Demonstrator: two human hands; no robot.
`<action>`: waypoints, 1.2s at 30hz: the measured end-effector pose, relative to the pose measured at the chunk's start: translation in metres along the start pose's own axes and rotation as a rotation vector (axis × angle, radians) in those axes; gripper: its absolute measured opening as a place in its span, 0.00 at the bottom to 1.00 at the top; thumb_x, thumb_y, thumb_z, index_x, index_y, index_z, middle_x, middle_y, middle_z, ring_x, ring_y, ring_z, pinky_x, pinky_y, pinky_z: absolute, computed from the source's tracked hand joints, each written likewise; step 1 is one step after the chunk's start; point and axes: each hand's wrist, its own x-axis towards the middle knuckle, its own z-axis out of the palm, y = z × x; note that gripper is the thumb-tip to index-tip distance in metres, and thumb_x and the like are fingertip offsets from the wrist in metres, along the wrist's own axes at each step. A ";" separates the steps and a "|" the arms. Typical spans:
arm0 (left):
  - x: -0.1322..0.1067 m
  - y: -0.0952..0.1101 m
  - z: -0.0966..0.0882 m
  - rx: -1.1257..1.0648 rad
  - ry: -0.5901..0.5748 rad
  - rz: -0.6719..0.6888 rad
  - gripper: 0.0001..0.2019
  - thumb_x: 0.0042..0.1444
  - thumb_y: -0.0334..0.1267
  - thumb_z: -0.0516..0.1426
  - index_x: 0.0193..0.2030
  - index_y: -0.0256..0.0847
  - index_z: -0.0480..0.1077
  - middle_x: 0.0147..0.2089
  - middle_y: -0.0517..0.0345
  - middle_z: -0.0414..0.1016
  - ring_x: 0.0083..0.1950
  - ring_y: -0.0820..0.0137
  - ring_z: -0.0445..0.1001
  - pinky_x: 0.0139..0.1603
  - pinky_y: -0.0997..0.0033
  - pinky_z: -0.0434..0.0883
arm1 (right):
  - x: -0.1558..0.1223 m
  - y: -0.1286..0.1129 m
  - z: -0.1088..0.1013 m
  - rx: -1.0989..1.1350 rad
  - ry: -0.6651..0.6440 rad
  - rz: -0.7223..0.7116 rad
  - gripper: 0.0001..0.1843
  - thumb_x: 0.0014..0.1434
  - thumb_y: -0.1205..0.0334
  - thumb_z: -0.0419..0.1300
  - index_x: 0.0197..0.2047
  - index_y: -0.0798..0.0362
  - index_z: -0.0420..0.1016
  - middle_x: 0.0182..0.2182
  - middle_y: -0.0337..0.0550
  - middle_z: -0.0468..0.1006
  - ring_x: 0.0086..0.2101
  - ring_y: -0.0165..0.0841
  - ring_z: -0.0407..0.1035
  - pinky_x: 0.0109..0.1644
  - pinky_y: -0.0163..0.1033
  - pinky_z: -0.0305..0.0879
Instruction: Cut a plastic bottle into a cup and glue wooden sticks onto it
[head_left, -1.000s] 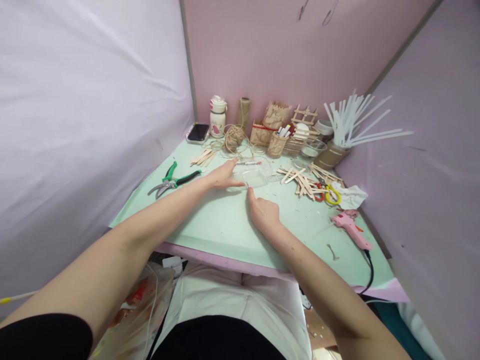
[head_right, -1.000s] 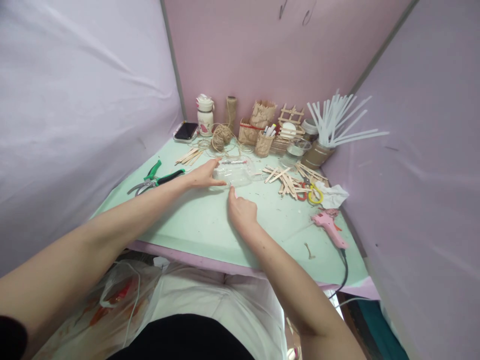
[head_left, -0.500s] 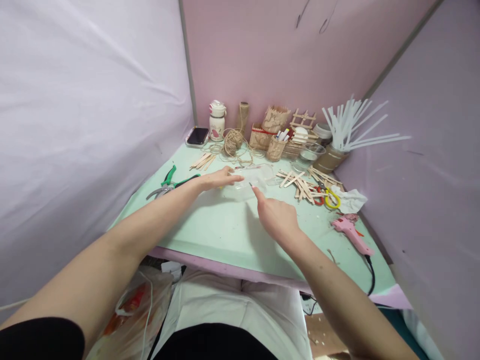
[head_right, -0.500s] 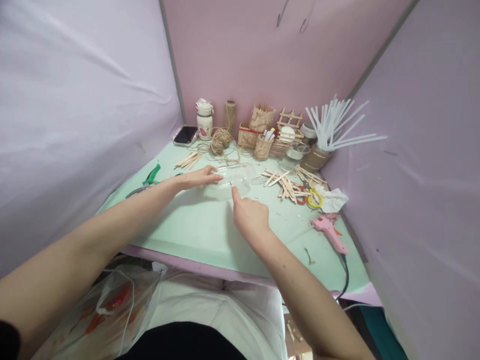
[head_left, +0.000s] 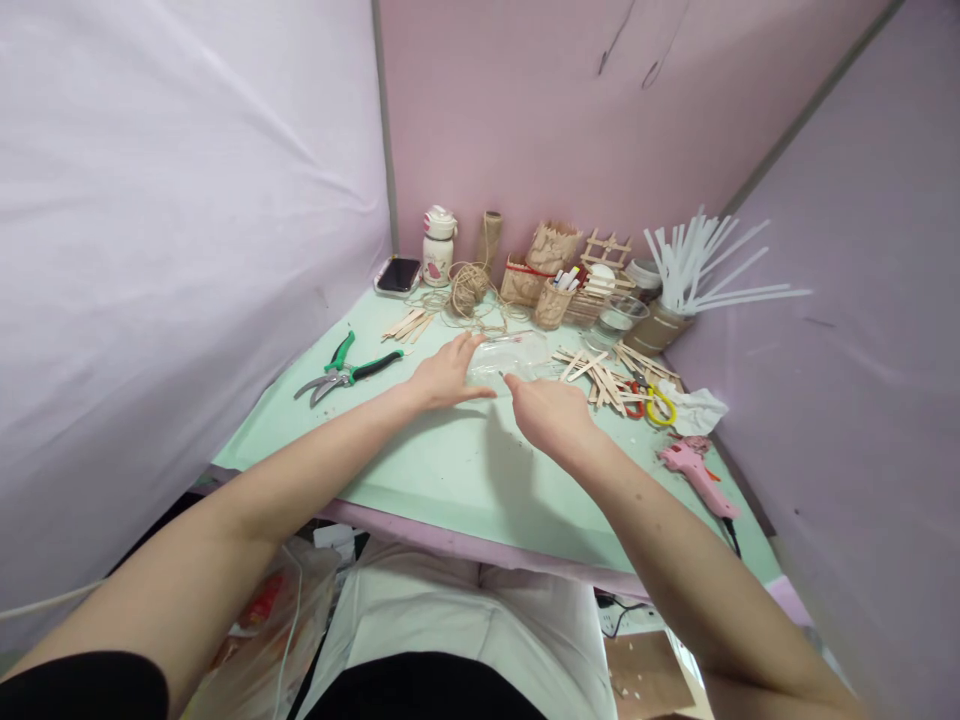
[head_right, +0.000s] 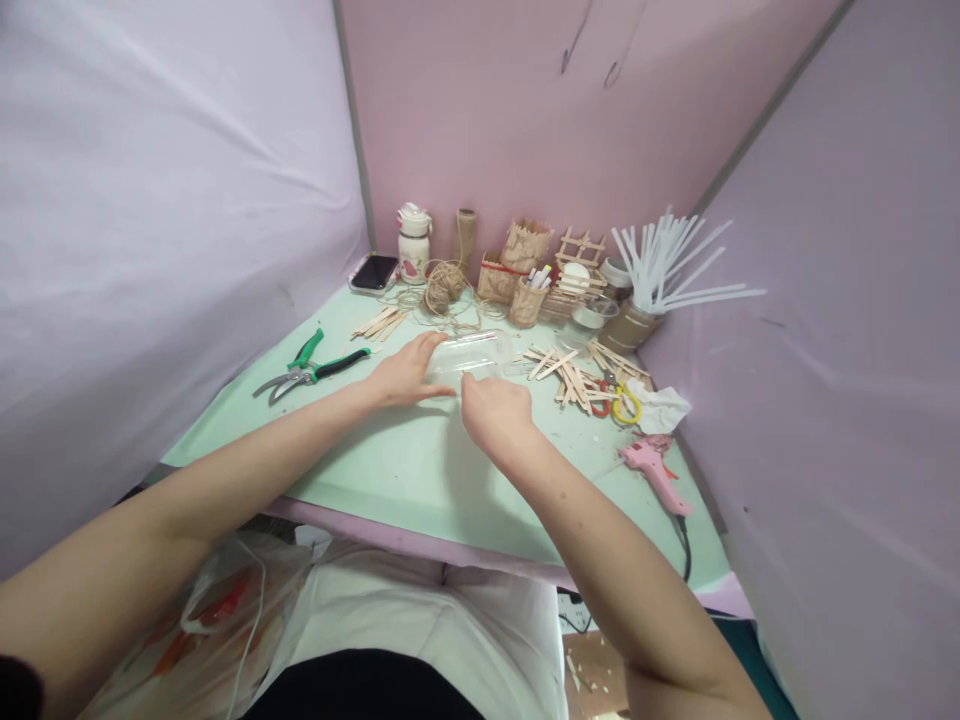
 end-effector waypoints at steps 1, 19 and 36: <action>0.000 0.002 0.001 0.041 0.004 -0.003 0.46 0.46 0.58 0.61 0.67 0.41 0.46 0.68 0.39 0.51 0.67 0.52 0.55 0.61 0.52 0.62 | 0.000 0.001 0.005 0.001 0.005 0.009 0.25 0.60 0.72 0.47 0.60 0.51 0.64 0.37 0.52 0.80 0.39 0.42 0.76 0.37 0.41 0.66; 0.004 -0.001 0.016 0.195 0.067 -0.007 0.37 0.53 0.50 0.56 0.67 0.44 0.47 0.67 0.44 0.55 0.64 0.55 0.60 0.55 0.58 0.67 | 0.000 -0.006 0.092 0.000 0.151 0.119 0.38 0.63 0.71 0.45 0.72 0.47 0.34 0.36 0.50 0.77 0.33 0.38 0.75 0.33 0.37 0.67; 0.001 -0.007 0.022 0.136 0.104 -0.012 0.39 0.52 0.51 0.57 0.67 0.43 0.46 0.68 0.45 0.55 0.65 0.57 0.59 0.56 0.60 0.66 | -0.003 -0.019 0.067 0.039 0.073 0.136 0.35 0.63 0.72 0.43 0.71 0.51 0.40 0.36 0.55 0.77 0.35 0.39 0.77 0.35 0.39 0.68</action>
